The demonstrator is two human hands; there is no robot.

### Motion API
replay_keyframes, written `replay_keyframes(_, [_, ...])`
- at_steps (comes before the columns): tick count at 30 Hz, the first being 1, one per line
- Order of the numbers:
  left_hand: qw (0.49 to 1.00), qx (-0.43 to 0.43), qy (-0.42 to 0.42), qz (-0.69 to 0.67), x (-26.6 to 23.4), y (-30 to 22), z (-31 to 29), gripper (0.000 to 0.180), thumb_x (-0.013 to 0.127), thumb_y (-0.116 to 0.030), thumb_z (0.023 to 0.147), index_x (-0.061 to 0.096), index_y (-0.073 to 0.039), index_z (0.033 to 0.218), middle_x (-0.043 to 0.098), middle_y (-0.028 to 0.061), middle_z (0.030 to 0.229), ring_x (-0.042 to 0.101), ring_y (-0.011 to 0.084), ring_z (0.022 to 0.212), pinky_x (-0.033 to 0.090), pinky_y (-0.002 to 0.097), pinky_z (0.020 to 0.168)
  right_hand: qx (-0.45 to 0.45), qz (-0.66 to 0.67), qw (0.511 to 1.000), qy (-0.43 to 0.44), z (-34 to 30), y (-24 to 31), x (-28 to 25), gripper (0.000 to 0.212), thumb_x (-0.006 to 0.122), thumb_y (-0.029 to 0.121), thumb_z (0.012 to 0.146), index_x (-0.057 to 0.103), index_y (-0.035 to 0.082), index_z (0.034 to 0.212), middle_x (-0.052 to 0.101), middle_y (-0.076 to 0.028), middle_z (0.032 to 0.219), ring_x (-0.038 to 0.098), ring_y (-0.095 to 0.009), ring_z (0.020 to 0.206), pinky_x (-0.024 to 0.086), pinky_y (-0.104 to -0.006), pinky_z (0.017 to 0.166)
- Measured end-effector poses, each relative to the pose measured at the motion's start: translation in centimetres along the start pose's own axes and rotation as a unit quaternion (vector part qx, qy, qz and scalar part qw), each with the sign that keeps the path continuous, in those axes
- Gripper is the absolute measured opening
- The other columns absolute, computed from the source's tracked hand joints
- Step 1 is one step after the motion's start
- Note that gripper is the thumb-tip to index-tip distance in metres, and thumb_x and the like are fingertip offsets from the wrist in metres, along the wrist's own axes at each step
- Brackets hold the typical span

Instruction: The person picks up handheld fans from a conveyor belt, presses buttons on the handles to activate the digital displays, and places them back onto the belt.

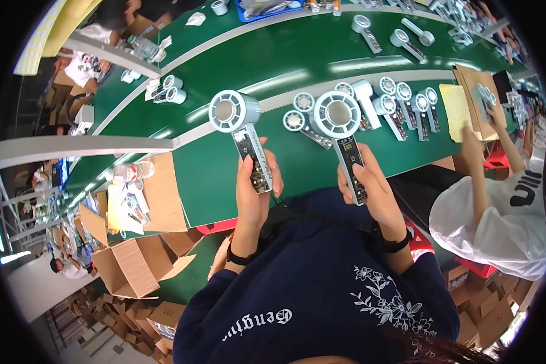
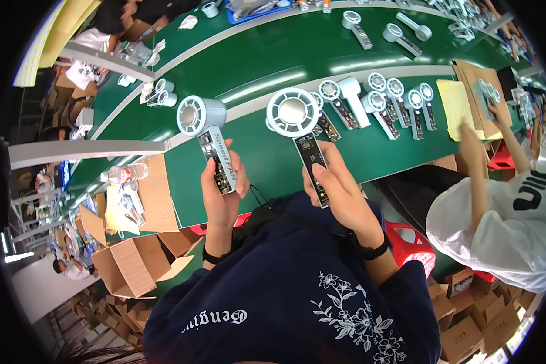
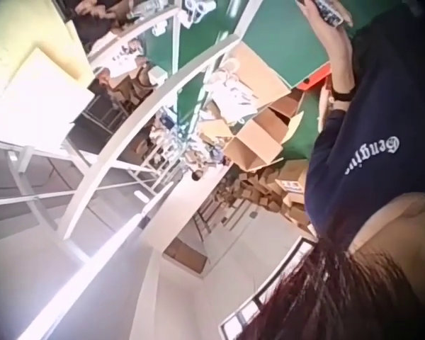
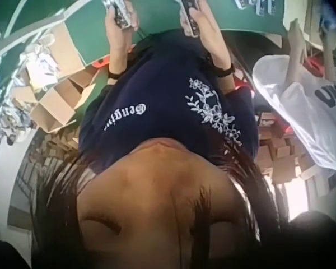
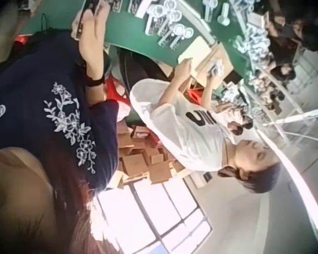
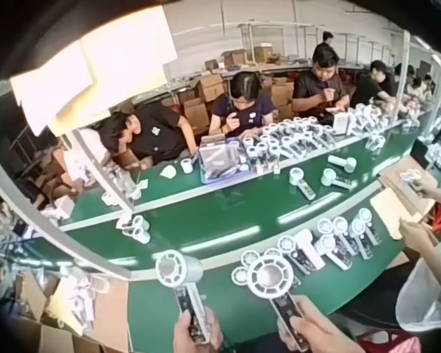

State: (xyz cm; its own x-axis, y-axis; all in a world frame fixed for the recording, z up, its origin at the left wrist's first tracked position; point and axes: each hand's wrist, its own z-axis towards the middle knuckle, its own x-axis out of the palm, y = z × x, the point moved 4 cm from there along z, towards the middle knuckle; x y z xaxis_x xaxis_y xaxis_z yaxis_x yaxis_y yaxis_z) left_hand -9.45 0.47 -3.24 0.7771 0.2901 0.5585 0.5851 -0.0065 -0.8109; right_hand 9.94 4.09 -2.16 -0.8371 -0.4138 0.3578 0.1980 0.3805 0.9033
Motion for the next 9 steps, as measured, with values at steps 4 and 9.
replay_keyframes(4, [0.984,0.016,-0.019,0.176,0.8,-0.8,0.4,0.044,0.034,-0.031,0.097,0.035,0.0,0.128,0.047,0.0058,0.084,0.045,0.0114,0.048,0.039,0.0251,0.039,-0.024,0.079,0.997,-0.002,-0.1,0.4,1.0,0.038,0.036,0.019,0.096,0.031,0.0,0.128,0.045,-0.007,0.079,0.043,-0.009,0.058,0.035,-0.0212,0.047])
replay_keyframes(9, [0.992,0.038,0.075,0.096,4.3,-1.5,-0.5,0.056,0.045,-0.038,0.093,0.029,0.0,0.131,0.047,0.0099,0.091,0.048,0.0142,0.048,0.047,0.0274,0.042,-0.104,0.057,0.993,-0.006,0.3,1.3,1.5,0.045,0.039,0.029,0.096,0.029,0.001,0.13,0.046,-0.007,0.079,0.043,-0.01,0.06,0.035,-0.0218,0.047])
